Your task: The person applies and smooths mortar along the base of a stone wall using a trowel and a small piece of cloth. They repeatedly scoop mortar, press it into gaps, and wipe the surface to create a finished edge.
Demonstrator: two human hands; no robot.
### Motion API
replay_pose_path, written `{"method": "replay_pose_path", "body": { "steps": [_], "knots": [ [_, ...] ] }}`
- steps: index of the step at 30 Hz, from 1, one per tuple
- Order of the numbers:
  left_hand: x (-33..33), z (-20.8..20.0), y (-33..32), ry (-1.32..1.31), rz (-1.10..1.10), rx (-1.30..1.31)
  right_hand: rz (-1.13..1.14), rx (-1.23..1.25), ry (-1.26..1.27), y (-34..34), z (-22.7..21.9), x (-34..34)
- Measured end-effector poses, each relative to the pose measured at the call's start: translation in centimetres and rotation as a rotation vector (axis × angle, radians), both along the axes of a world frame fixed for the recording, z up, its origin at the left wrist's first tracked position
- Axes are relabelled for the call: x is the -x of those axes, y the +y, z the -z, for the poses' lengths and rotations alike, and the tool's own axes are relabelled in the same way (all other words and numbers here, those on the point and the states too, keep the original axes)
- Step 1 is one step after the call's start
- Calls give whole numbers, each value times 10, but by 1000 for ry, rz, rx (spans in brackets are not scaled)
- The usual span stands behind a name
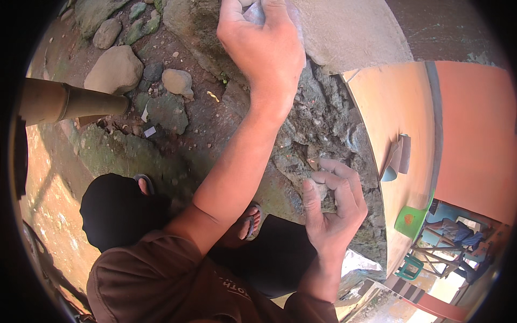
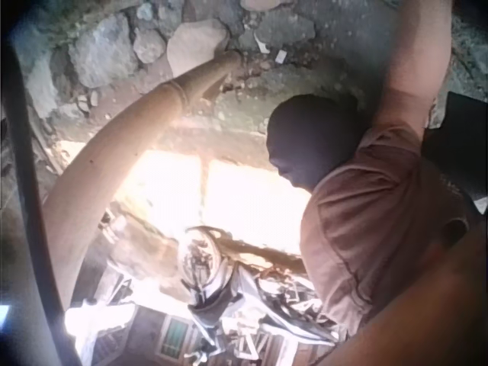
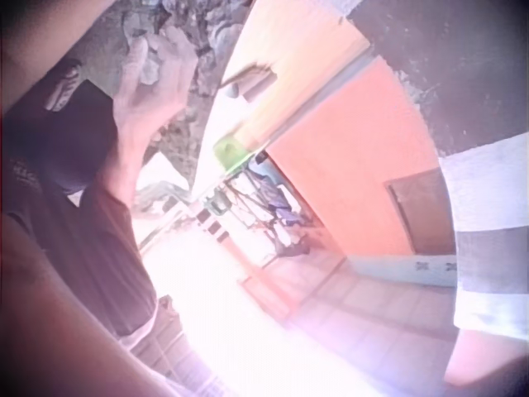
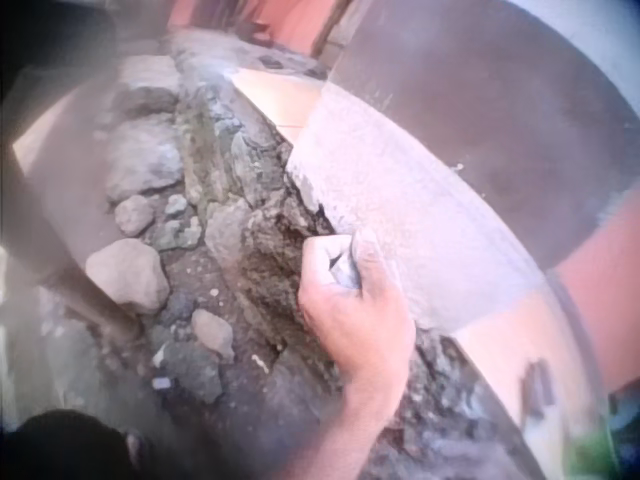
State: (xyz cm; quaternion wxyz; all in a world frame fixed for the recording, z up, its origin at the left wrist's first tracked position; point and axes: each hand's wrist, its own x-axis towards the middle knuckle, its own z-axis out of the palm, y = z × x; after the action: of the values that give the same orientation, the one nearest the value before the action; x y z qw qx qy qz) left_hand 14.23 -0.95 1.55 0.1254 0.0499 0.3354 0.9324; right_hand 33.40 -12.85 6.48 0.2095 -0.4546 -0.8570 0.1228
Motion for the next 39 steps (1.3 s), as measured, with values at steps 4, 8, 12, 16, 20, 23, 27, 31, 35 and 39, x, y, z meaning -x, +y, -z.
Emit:
{"method": "replay_pose_path", "body": {
  "steps": [4,8,12,16,20,23,27,31,35,39],
  "knots": [
    [-35,12,7,76,-65,104,-14,-21,-31,2,0,-7],
    [-21,11,14,176,-182,170,3,-28,-44,7,1,-5],
    [6,-13,-17,-3,17,236,-35,-29,-7,-3,0,-3],
    [-37,15,14,243,-299,238,10,-50,-61,5,1,-8],
    [6,0,7,80,-147,200,9,-7,-30,1,2,-5],
    [7,-1,-3,-36,-9,29,-15,3,-21,-2,-2,-2],
    [-28,19,21,263,-332,254,-9,-27,-42,7,3,-8],
    [22,6,5,70,-66,232,-16,6,-22,2,0,3],
    [-31,3,-1,-9,33,90,-5,20,-28,3,2,-4],
    [-19,12,14,122,-86,126,5,11,-59,6,3,-1]
  ]
}}
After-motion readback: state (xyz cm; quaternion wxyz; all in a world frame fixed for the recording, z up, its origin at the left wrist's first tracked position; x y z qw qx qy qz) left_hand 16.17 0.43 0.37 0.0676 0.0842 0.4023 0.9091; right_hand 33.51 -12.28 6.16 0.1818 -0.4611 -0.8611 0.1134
